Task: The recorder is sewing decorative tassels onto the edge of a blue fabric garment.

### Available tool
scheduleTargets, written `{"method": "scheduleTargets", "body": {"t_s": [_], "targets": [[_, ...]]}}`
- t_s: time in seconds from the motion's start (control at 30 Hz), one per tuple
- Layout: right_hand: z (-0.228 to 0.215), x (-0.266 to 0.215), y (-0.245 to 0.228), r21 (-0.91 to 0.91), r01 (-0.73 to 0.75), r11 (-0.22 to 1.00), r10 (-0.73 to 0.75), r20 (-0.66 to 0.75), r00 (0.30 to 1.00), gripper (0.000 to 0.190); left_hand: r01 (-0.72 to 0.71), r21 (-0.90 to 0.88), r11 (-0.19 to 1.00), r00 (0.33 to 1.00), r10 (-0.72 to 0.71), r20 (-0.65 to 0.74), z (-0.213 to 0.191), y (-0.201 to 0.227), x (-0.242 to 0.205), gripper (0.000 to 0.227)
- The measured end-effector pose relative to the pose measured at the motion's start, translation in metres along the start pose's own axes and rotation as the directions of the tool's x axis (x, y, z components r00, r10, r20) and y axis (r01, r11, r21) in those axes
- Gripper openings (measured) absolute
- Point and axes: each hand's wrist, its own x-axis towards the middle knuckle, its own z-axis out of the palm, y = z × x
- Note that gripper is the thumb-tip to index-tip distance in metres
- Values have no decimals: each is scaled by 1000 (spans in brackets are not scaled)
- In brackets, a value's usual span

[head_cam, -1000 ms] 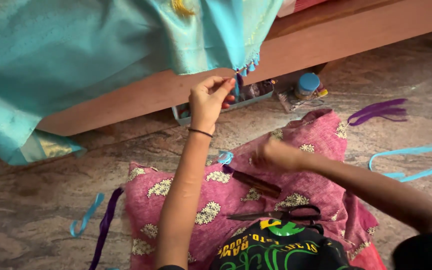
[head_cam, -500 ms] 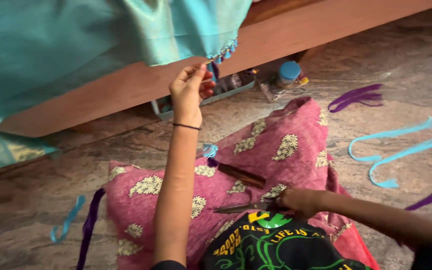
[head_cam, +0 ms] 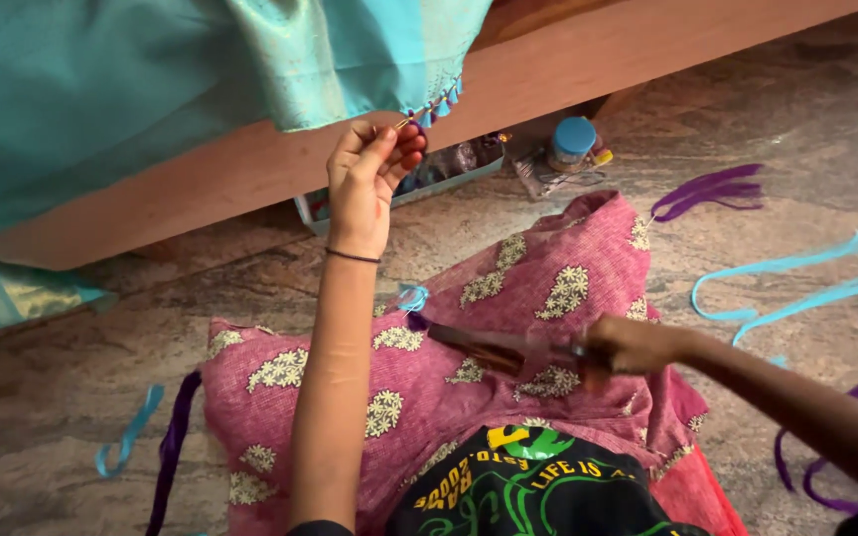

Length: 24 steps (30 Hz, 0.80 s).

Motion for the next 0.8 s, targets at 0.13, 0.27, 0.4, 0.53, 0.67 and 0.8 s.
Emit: {"method": "scheduleTargets", "body": {"t_s": [0.13,0.27,0.4,0.53,0.67,0.8], "targets": [[-37,-8,-32,556,213,804,-152,-155,976,28,16,0,1000,1000,-16,17,-7,-5,-1,6],[-55,0,-37,655,82,751,141,-281,949,45,24,6,1000,1000,-24,-2,-6,-5,-5,7],[-69,10,-55,696,363,620,-108,-382,918,58,2,4,1000,1000,-2,-14,-9,-12,-5,7],[-70,16,-62,725,386,571,-158,-364,918,62,-20,4,1000,1000,20,17,-1,-9,-9,7],[-71,23,-69,743,404,533,-151,-386,910,62,-68,30,997,998,68,5,3,-9,-10,8],[-74,25,-70,731,407,548,-140,-399,906,56,-79,9,997,997,79,-12,5,-10,-10,8]]}}
